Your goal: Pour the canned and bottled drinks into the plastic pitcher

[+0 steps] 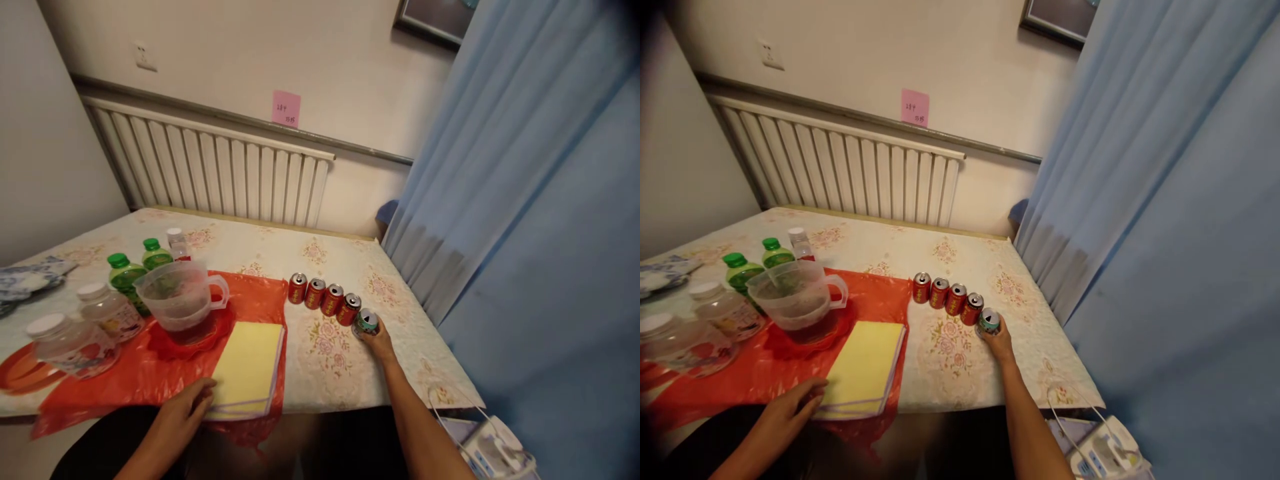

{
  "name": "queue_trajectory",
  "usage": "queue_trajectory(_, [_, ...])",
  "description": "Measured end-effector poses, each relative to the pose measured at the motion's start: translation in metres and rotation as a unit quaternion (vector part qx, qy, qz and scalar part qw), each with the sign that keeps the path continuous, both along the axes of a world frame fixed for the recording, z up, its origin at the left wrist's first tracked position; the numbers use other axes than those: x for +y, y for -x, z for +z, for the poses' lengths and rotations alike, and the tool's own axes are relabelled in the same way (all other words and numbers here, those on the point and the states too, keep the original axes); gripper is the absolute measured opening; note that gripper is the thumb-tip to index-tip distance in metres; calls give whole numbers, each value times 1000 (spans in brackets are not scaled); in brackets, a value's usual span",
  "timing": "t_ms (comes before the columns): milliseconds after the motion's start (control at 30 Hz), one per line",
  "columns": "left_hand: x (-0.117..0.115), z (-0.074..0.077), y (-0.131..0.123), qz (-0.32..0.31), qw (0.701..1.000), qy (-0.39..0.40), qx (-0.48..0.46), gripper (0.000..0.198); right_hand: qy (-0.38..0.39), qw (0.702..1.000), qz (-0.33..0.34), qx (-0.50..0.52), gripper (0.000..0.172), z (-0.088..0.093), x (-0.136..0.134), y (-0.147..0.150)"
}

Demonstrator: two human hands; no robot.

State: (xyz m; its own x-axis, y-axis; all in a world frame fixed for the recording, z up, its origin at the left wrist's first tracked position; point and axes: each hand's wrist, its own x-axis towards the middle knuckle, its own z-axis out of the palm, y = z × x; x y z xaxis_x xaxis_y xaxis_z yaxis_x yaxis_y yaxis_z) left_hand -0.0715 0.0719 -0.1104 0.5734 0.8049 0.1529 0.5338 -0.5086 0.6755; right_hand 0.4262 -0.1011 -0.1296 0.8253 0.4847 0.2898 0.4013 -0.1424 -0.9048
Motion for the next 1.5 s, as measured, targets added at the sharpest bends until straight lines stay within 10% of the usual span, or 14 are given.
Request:
queue_trajectory(233, [10, -24, -26, 2, 996, -91, -18, 31, 48, 998, -15, 27, 69, -1, 0, 8])
queue_trajectory(467, [32, -32, -36, 1, 980, -199, 9, 31, 58, 998, -11, 15, 67, 4, -6, 79])
queue_trajectory(700, [43, -44, -32, -24, 963, -256, 77, 29, 19, 992, 109, -65, 65, 56, 55, 144])
queue_trajectory(1033, [32, -45, -31, 0, 959, -270, 90, 26, -47, 902, 278, -326, 56, 167, 201, 217])
queue_trajectory(1500, [27, -50, -31, 29, 966, -232, 108, 26, -2, 736, 350, -580, 59, 217, 294, 281])
